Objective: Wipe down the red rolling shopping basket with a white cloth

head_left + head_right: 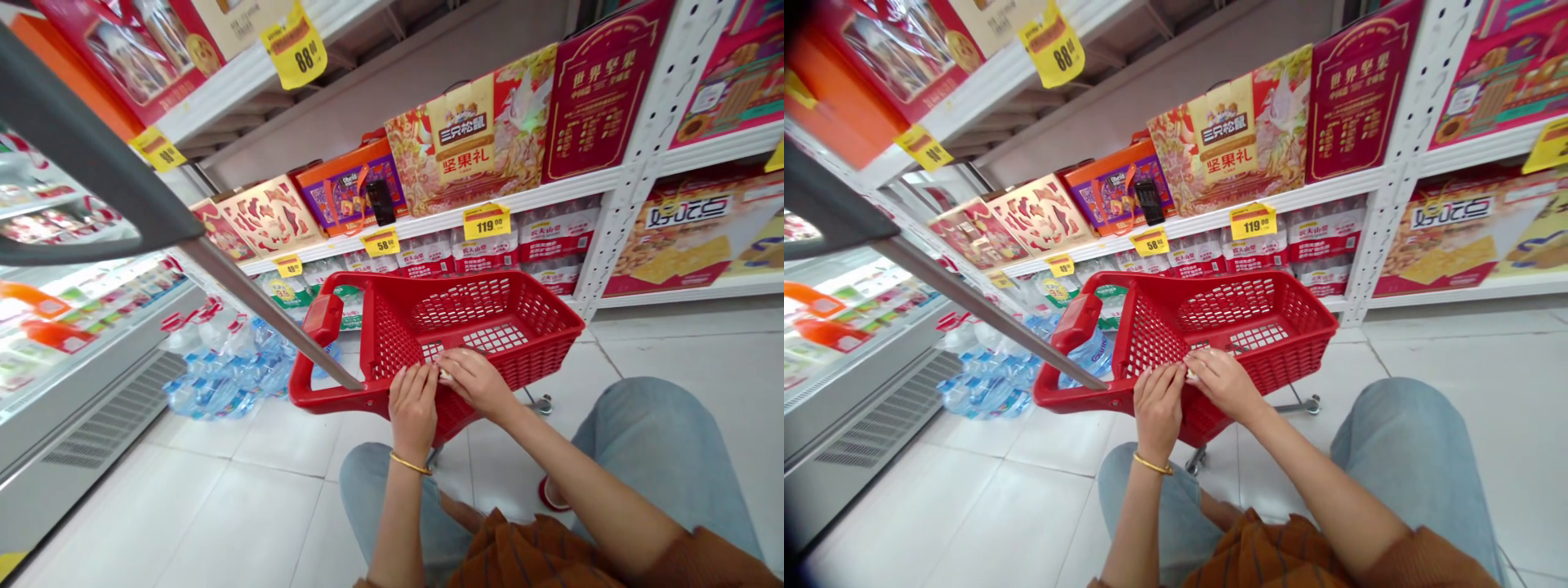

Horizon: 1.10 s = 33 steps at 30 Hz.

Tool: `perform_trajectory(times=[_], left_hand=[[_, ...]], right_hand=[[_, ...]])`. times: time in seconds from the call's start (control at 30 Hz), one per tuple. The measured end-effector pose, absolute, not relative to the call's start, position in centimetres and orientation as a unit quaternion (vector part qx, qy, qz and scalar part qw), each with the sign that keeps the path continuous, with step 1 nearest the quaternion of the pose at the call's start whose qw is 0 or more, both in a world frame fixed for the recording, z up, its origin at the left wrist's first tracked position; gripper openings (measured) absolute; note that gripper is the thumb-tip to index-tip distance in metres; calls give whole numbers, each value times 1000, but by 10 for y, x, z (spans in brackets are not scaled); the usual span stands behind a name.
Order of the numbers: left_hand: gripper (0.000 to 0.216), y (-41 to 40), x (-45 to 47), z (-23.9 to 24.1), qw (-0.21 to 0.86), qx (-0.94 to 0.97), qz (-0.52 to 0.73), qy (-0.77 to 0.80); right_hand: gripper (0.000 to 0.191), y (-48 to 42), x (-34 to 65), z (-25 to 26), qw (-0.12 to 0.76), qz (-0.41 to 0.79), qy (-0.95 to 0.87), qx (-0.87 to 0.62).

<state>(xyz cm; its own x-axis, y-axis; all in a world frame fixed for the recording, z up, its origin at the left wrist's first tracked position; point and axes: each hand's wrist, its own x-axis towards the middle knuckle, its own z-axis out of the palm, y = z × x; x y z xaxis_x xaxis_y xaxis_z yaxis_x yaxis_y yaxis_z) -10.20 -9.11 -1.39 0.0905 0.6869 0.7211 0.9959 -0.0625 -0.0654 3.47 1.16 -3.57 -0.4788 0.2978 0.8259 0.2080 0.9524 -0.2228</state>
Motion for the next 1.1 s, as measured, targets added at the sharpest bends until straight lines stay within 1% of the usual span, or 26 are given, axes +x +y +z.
perform_trajectory(times=[0.23, 0.57, 0.67, 0.87, 1.1], left_hand=[[33, -93, -104, -10, 283, -688, -263, -614], [32, -92, -105, -10, 279, -687, -261, -618], [33, -92, -104, -10, 282, -682, -265, -621], [31, -91, -102, -9, 289, -673, -280, -620], [30, -92, -104, -9, 299, -674, -281, -614]], right_hand=[[25, 21, 43, -39, 431, -26, -891, -139], [21, 34, 63, -50, 425, -32, -890, -163], [20, 36, 68, -49, 433, -24, -886, -162], [23, 17, 49, -38, 487, 12, -857, -170], [27, 7, 24, -46, 495, 0, -855, -151]])
